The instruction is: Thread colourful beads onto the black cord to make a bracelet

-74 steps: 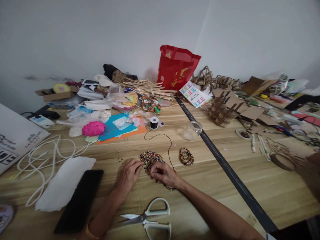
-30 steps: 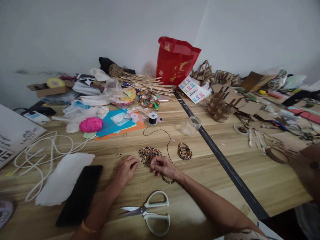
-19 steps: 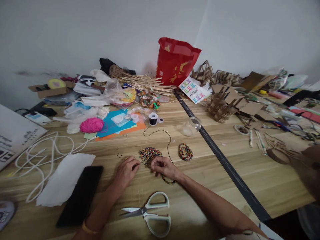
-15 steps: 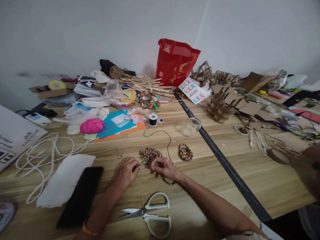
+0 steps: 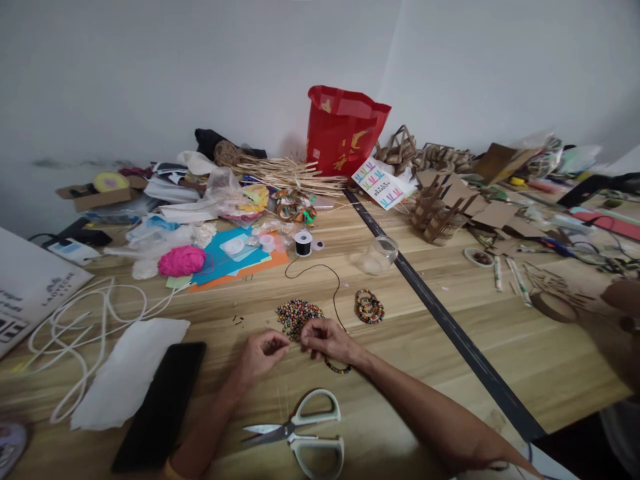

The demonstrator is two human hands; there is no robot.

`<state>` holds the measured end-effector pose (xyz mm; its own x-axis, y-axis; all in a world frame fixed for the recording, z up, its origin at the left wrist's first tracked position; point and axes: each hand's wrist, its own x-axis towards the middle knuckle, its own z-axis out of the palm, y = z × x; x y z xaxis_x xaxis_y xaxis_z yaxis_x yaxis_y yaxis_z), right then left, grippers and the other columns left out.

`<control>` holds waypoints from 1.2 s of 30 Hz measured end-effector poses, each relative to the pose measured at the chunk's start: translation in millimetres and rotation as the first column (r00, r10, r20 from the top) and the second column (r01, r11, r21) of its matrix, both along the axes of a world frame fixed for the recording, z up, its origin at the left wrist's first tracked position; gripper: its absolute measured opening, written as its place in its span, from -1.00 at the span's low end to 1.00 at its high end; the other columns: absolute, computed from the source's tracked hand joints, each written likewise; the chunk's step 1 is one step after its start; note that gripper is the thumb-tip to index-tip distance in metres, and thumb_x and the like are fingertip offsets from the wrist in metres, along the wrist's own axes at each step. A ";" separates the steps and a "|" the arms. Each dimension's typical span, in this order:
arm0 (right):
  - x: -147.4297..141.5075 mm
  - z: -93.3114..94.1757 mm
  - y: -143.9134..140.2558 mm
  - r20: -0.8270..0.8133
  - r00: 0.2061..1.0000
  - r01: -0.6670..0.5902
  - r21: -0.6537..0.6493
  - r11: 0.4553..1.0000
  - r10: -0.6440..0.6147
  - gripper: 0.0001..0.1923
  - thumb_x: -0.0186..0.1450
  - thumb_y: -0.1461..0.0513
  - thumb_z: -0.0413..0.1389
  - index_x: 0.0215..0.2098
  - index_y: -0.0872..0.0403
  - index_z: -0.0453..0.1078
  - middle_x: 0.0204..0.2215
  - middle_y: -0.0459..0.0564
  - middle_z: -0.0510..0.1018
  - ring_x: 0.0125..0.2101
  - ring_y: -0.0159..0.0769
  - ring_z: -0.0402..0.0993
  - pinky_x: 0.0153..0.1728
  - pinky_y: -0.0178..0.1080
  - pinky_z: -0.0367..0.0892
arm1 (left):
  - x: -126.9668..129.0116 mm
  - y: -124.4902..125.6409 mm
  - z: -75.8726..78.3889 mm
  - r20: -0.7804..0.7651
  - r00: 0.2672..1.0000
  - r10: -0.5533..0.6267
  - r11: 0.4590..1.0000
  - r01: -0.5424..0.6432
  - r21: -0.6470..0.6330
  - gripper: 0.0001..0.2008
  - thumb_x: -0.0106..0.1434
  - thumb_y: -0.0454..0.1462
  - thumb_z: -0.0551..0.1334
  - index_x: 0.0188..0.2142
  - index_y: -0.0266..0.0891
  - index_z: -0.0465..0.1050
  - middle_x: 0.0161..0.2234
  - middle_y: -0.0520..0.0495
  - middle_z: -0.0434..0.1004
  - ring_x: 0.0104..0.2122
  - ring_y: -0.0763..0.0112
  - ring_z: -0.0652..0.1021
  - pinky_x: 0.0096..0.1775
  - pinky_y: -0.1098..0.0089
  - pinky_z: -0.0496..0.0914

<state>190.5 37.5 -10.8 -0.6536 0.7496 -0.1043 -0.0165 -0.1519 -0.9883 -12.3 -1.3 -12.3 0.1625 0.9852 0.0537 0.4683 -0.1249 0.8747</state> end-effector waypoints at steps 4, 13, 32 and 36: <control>0.3 0.2 -1.0 0.016 1.000 -0.018 0.031 0.999 0.018 -0.61 0.13 -0.02 0.21 -0.42 0.14 0.32 -0.58 -0.14 0.42 -0.64 -0.52 0.32 -0.64 -0.47 0.28 | 0.7 -0.6 -3.0 0.057 0.998 -0.005 0.999 0.007 -0.033 -0.88 0.03 -0.31 0.21 -0.46 -0.29 0.53 -0.54 -0.05 0.59 -0.51 0.40 0.53 -0.44 0.46 0.42; 0.4 -1.3 -2.5 0.041 0.998 -0.047 0.081 0.996 0.043 -0.68 0.16 0.04 0.20 -0.43 0.14 0.33 -0.59 -0.15 0.38 -0.64 -0.54 0.26 -0.65 -0.49 0.24 | 2.5 -1.8 -0.7 0.083 0.996 -0.026 0.998 0.031 -0.060 -0.88 0.04 -0.30 0.22 -0.43 -0.30 0.51 -0.52 -0.06 0.57 -0.49 0.38 0.54 -0.40 0.43 0.43; 1.1 3.2 -3.3 0.034 0.998 -0.063 0.076 0.995 0.061 -0.64 0.15 0.01 0.20 -0.43 0.15 0.33 -0.57 -0.15 0.39 -0.63 -0.55 0.24 -0.64 -0.50 0.22 | 6.5 -1.7 -1.4 0.139 0.990 -0.010 0.996 0.023 -0.092 -0.92 0.00 -0.32 0.25 -0.48 -0.30 0.50 -0.52 -0.06 0.57 -0.49 0.38 0.54 -0.39 0.45 0.41; 0.5 2.2 -3.4 0.025 0.998 -0.059 0.084 0.995 0.057 -0.65 0.16 0.02 0.20 -0.43 0.15 0.33 -0.57 -0.14 0.40 -0.63 -0.55 0.25 -0.64 -0.50 0.22 | 6.9 -2.0 -0.3 0.118 0.993 -0.016 0.996 0.026 -0.086 -0.92 0.01 -0.32 0.25 -0.48 -0.30 0.50 -0.53 -0.06 0.56 -0.50 0.38 0.53 -0.41 0.45 0.40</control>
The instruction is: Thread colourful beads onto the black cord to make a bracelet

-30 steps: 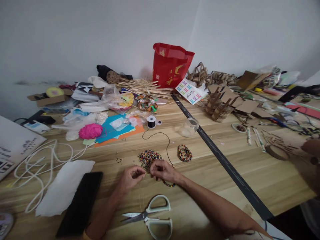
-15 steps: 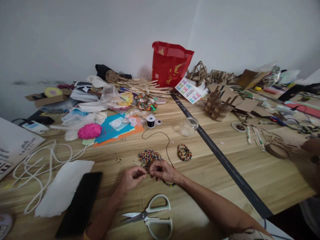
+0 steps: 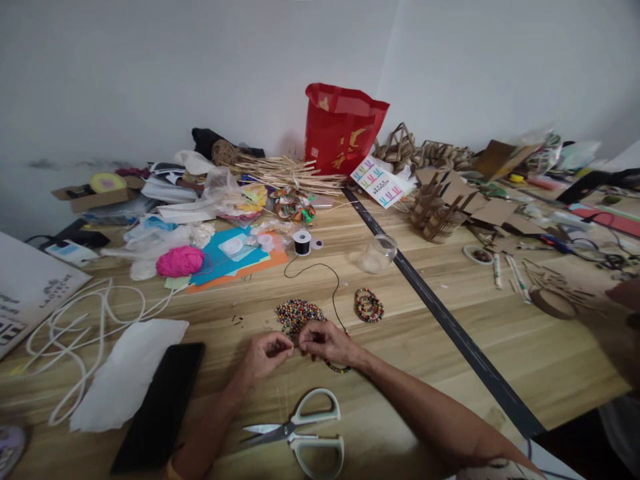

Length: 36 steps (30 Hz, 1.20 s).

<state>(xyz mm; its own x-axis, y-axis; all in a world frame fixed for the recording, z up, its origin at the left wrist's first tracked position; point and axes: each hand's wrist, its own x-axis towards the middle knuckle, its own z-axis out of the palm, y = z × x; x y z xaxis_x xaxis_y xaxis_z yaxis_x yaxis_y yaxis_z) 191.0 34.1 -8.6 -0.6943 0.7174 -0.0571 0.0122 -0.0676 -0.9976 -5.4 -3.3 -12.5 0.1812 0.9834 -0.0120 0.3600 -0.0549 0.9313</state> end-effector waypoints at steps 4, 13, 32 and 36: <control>-0.3 -1.2 -0.2 0.011 1.000 0.001 0.028 1.000 -0.001 -0.70 0.17 0.06 0.19 -0.42 0.15 0.34 -0.58 -0.15 0.38 -0.62 -0.54 0.24 -0.65 -0.50 0.21 | 0.4 0.1 0.4 -0.008 1.000 -0.005 1.000 0.006 0.012 -0.91 0.01 -0.31 0.24 -0.48 -0.30 0.50 -0.53 -0.06 0.56 -0.49 0.38 0.53 -0.41 0.45 0.40; -0.4 -3.4 -0.2 0.012 1.000 -0.008 0.050 0.999 0.008 -0.75 0.19 0.11 0.17 -0.41 0.15 0.33 -0.58 -0.15 0.37 -0.61 -0.53 0.24 -0.65 -0.50 0.22 | 0.1 0.5 2.5 -0.053 0.998 -0.022 0.999 0.025 0.041 -0.91 0.02 -0.33 0.22 -0.48 -0.31 0.51 -0.51 -0.09 0.57 -0.48 0.37 0.54 -0.39 0.44 0.42; -0.3 -2.0 -0.1 0.031 0.999 -0.010 0.058 0.998 0.008 -0.74 0.19 0.09 0.17 -0.42 0.14 0.34 -0.57 -0.14 0.37 -0.60 -0.52 0.23 -0.64 -0.49 0.22 | 0.9 0.4 1.1 -0.050 0.999 -0.022 0.999 0.024 0.047 -0.91 0.02 -0.33 0.22 -0.48 -0.29 0.51 -0.52 -0.07 0.57 -0.49 0.37 0.54 -0.41 0.46 0.42; -0.2 -1.9 -0.3 0.034 0.999 -0.009 0.073 0.997 0.007 -0.74 0.20 0.09 0.16 -0.42 0.15 0.34 -0.58 -0.15 0.36 -0.60 -0.52 0.23 -0.63 -0.49 0.22 | 0.6 0.7 3.3 -0.071 0.997 -0.027 0.999 0.030 0.044 -0.91 0.02 -0.33 0.22 -0.48 -0.27 0.51 -0.51 -0.05 0.58 -0.48 0.39 0.54 -0.40 0.46 0.42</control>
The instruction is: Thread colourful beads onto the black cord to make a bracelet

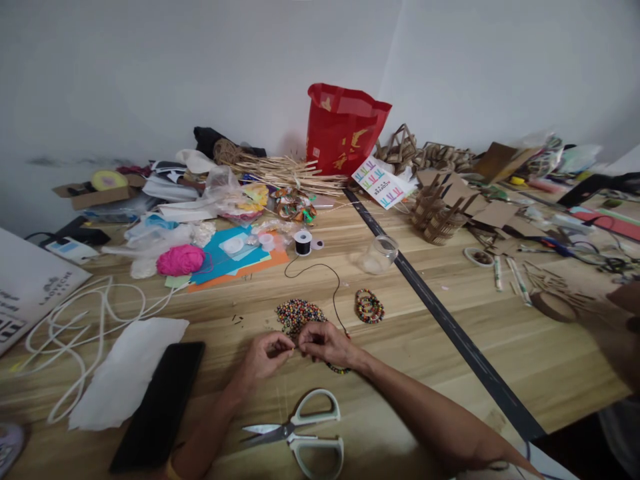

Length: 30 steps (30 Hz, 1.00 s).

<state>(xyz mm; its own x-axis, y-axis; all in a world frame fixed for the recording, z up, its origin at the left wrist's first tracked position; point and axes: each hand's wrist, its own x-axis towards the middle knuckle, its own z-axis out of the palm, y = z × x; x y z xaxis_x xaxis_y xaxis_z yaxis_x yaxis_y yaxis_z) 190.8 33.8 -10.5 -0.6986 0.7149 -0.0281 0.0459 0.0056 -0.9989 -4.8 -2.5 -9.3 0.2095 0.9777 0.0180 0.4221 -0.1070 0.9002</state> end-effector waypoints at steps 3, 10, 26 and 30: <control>0.0 -0.4 -0.2 0.009 1.000 0.002 -0.005 1.000 -0.002 -0.74 0.20 0.09 0.17 -0.41 0.15 0.34 -0.58 -0.15 0.35 -0.60 -0.52 0.24 -0.63 -0.50 0.23 | 0.3 -0.2 1.9 0.002 1.000 -0.006 1.000 0.006 -0.010 -0.92 0.02 -0.33 0.22 -0.48 -0.26 0.51 -0.52 -0.03 0.58 -0.49 0.39 0.53 -0.40 0.47 0.41; 0.2 -1.4 -0.3 0.000 1.000 -0.001 -0.013 1.000 0.001 -0.75 0.21 0.10 0.17 -0.39 0.15 0.34 -0.57 -0.14 0.37 -0.60 -0.52 0.25 -0.63 -0.49 0.23 | 0.9 -1.1 0.9 0.011 1.000 0.004 1.000 -0.004 -0.001 -0.92 0.03 -0.32 0.23 -0.48 -0.27 0.52 -0.52 -0.05 0.58 -0.48 0.38 0.53 -0.40 0.46 0.41; 0.1 -3.6 -0.3 0.000 1.000 0.005 -0.003 1.000 -0.005 -0.72 0.20 0.07 0.18 -0.40 0.15 0.35 -0.57 -0.14 0.36 -0.60 -0.52 0.24 -0.63 -0.48 0.21 | 1.3 -1.4 4.0 0.012 1.000 -0.002 1.000 0.002 -0.012 -0.92 0.03 -0.33 0.25 -0.47 -0.25 0.55 -0.48 -0.05 0.61 -0.45 0.36 0.55 -0.37 0.45 0.42; -0.3 -5.1 0.0 -0.009 1.000 0.002 -0.018 1.000 -0.002 -0.70 0.18 0.06 0.19 -0.40 0.15 0.34 -0.58 -0.15 0.38 -0.62 -0.52 0.24 -0.63 -0.47 0.22 | 1.0 -0.5 2.8 0.007 1.000 -0.006 1.000 0.006 0.001 -0.91 0.03 -0.34 0.24 -0.47 -0.26 0.55 -0.48 -0.07 0.61 -0.45 0.36 0.55 -0.37 0.45 0.42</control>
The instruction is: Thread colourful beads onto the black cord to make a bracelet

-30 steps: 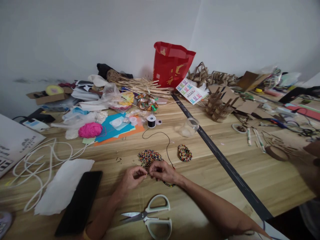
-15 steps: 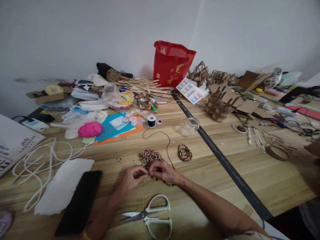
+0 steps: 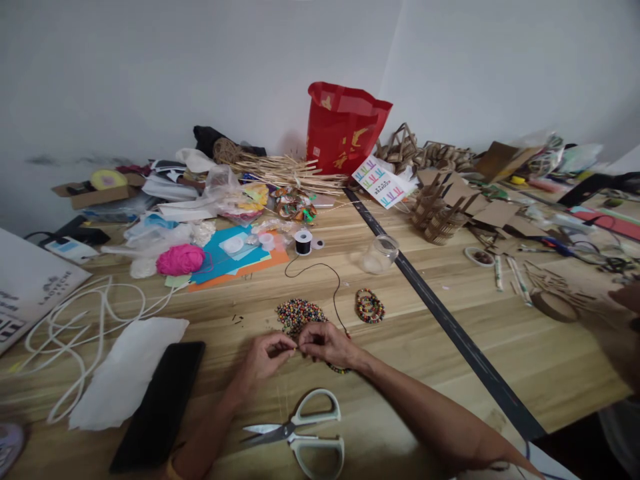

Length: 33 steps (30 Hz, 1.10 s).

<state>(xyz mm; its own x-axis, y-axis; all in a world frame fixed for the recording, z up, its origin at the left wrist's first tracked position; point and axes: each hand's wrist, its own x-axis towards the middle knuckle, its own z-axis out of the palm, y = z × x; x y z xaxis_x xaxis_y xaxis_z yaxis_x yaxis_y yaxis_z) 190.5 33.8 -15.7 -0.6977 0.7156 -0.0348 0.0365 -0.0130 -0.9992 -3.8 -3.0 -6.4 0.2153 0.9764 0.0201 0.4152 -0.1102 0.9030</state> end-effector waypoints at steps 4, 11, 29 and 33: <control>-0.2 -0.9 0.0 -0.005 1.000 -0.005 -0.008 1.000 0.005 -0.69 0.17 0.05 0.20 -0.39 0.16 0.35 -0.60 -0.15 0.39 -0.63 -0.52 0.25 -0.64 -0.47 0.21 | -0.1 0.1 -4.2 0.015 1.000 0.007 1.000 -0.007 0.002 -0.91 0.02 -0.35 0.24 -0.48 -0.25 0.54 -0.50 -0.05 0.59 -0.47 0.37 0.54 -0.38 0.45 0.41; -0.8 -5.5 0.7 -0.026 1.000 -0.009 -0.033 0.999 0.008 -0.69 0.14 0.07 0.23 -0.41 0.17 0.36 -0.59 -0.14 0.42 -0.62 -0.52 0.28 -0.62 -0.47 0.19 | 0.5 -0.9 -2.3 0.019 0.999 0.027 1.000 -0.027 -0.016 -0.94 0.01 -0.36 0.24 -0.50 -0.27 0.51 -0.52 -0.04 0.57 -0.47 0.38 0.53 -0.39 0.46 0.40; -1.2 1.9 -0.6 -0.014 1.000 -0.010 0.095 0.995 0.011 -0.74 0.14 0.11 0.23 -0.40 0.15 0.39 -0.55 -0.14 0.38 -0.53 -0.46 0.27 -0.47 -0.39 0.21 | 3.7 -1.5 4.7 0.023 0.999 0.044 0.998 -0.043 -0.052 -0.94 -0.01 -0.33 0.27 -0.56 -0.26 0.51 -0.54 -0.04 0.57 -0.48 0.36 0.53 -0.39 0.45 0.39; -0.8 4.2 -1.1 -0.009 1.000 -0.013 0.146 0.989 0.015 -0.78 0.18 0.12 0.19 -0.40 0.15 0.41 -0.54 -0.14 0.37 -0.52 -0.45 0.24 -0.46 -0.39 0.19 | 5.7 -1.6 8.6 0.012 1.000 0.027 0.999 -0.026 -0.037 -0.93 0.01 -0.33 0.26 -0.57 -0.25 0.50 -0.55 -0.02 0.56 -0.48 0.36 0.52 -0.38 0.45 0.38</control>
